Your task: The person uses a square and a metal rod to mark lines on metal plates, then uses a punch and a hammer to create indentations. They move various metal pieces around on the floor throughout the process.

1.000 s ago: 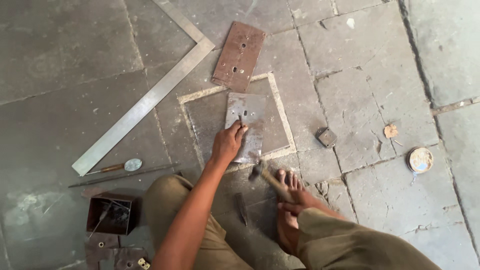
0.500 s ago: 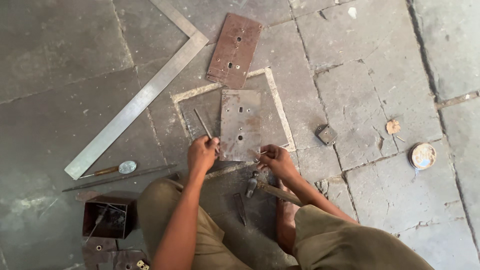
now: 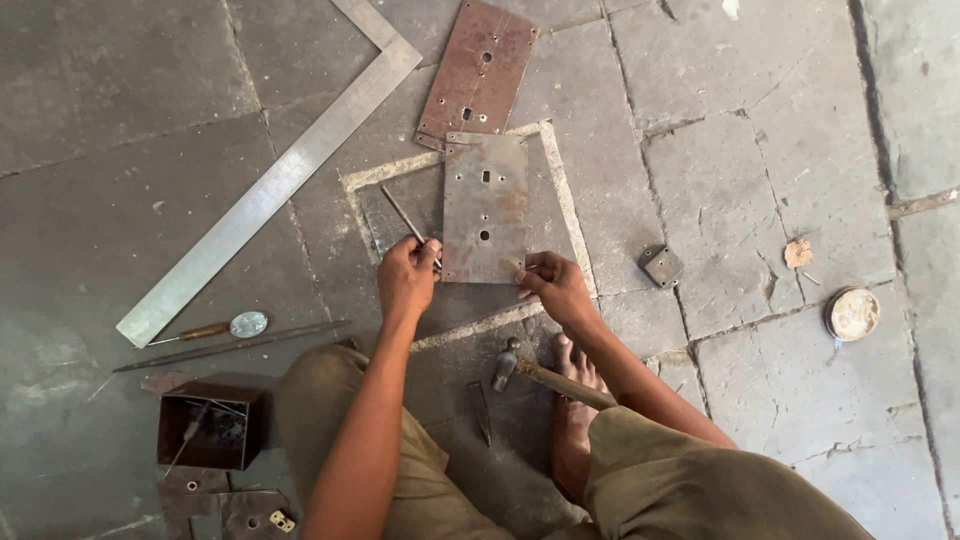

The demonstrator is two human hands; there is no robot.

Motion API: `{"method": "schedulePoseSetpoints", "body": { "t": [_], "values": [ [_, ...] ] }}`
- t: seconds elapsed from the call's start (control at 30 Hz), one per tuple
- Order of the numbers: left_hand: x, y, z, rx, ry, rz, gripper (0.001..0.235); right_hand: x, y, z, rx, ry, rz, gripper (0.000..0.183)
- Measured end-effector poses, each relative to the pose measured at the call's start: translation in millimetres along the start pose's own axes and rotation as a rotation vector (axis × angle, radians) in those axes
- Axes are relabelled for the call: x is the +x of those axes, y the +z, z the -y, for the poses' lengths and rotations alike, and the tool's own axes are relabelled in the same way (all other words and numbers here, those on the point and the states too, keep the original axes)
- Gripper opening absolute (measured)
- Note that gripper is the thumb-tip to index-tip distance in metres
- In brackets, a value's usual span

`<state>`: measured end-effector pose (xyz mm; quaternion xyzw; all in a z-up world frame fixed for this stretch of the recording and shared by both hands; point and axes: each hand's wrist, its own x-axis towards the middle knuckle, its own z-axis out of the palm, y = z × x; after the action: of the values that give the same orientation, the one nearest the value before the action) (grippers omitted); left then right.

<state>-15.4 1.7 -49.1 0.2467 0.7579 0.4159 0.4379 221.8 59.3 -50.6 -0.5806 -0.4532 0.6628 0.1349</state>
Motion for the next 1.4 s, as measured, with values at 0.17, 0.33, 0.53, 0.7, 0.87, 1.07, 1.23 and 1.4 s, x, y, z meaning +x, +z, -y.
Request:
{"method": "schedulePoseSetpoints", "body": {
  "t": [0.17,0.33,0.53,0.7,0.87,1.07,1.23,1.4],
  "values": [
    [-11,4,-6,0.303,0.271,-0.114,0.018,-14,-7,17,-0.148,-0.067,0.001,0.042],
    [-7,23,-11,0.202,0.565,0.22,0.016,-75,-44,15,-0.994,0.234,0.112,0.056],
    [-7,31,-13,0.316,0.657,0.257,0.019,-149,-69,-39,-1.098,-0.105,0.245,0.052],
    [-1,34,-6,0.395,0.589,0.317,0.02,-161,-87,6,-1.109,-0.376,0.003,0.022],
    [3,38,8,0.389,0.754,0.305,0.023,-195,-119,117,-0.612,-1.034,-0.315,0.023],
    [-9,39,-5,0.42,0.72,0.315,0.025,-177,-59,171,-0.581,-0.788,-0.123,0.019],
    [-17,37,-6,0.412,0.804,0.18,0.028,-176,-64,165,-1.126,-0.575,-0.112,0.027],
    [-13,41,24,0.39,0.801,0.218,0.025,-178,-73,132,-0.907,-1.104,-0.234,0.029]
  ]
}}
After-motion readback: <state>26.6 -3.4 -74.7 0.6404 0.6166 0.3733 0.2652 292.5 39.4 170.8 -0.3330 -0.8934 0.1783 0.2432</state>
